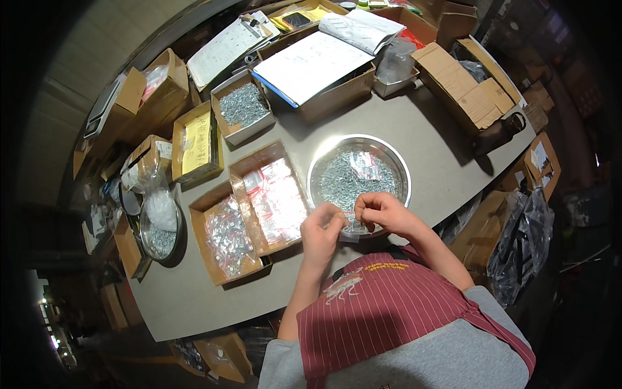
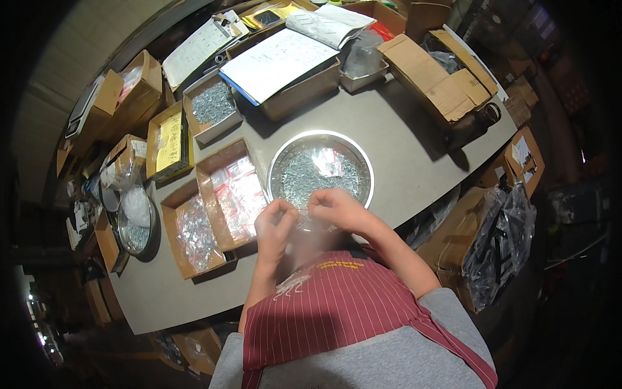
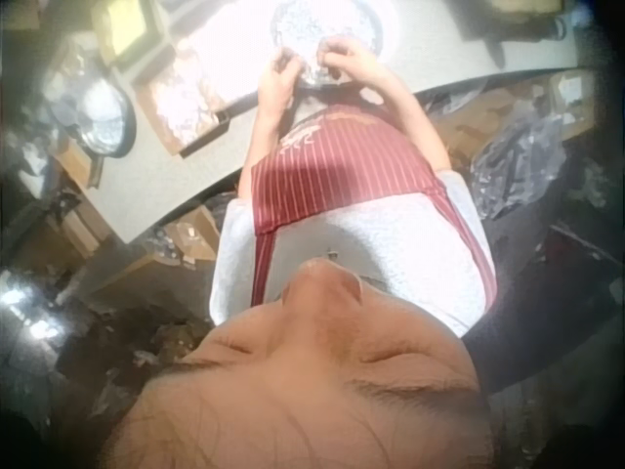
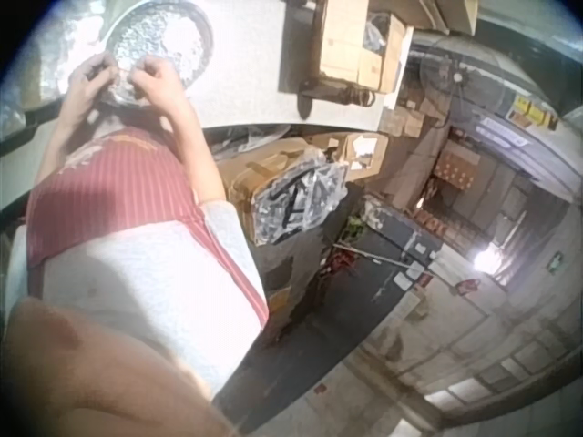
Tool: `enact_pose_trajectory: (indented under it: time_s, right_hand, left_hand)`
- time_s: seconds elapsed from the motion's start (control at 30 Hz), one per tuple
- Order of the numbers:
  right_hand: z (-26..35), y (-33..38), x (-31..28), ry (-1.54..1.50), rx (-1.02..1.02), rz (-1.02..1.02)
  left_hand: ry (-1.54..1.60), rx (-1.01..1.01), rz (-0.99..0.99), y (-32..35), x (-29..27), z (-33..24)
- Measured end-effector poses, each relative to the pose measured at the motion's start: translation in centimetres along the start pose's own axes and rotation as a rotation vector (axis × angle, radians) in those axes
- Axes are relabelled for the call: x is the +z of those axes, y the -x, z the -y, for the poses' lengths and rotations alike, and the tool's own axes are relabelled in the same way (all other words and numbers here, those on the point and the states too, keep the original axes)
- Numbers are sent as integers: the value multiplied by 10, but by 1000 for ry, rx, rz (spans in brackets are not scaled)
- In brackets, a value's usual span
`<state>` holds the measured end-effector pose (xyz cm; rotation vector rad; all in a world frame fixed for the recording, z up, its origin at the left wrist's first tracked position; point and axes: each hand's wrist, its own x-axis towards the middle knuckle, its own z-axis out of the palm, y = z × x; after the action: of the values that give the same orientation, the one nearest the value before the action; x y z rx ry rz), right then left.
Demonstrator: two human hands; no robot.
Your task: The person repeatedly picks small metallic fasteners from a metal bowl and places them into a cardboard box. The hands work continuously over the bowl and box, handling the fasteners one by one.
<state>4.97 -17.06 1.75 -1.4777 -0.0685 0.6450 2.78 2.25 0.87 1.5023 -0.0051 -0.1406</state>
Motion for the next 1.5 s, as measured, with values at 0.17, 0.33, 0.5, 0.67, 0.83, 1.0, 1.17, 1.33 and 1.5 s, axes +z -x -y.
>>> enact_pose_trajectory:
  time_s: [0.17,0.33,0.5,0.67,0.83,1.0,1.17,1.33,1.5]
  right_hand:
    - [-10,-7,1,-3,15,-136]
    - [-49,-17,-12,764,-172,-283]
    - [-67,-15,-12,1046,-145,-187]
    - [-67,-17,-7,1114,-139,-170]
    - [-70,-16,-11,1107,-154,-173]
    - [-72,-28,-22,987,-272,-354]
    - [-43,-53,-40,1082,-465,-661]
    - [-49,-82,-52,1143,-382,-614]
    - [-41,-82,-61,956,-278,-614]
  left_hand:
    - [-33,-84,-78,-1,-6,5]
    - [-68,-103,-181,1,-10,4]
    - [-5,-235,-250,4,-18,-6]
    - [73,-192,-327,9,-36,3]
    - [126,-2,-630,18,-89,4]
    - [-54,127,-918,36,-159,28]
    - [-269,116,-945,43,-147,30]
    - [-338,229,-809,30,-125,40]
    - [-408,207,-699,23,-92,9]
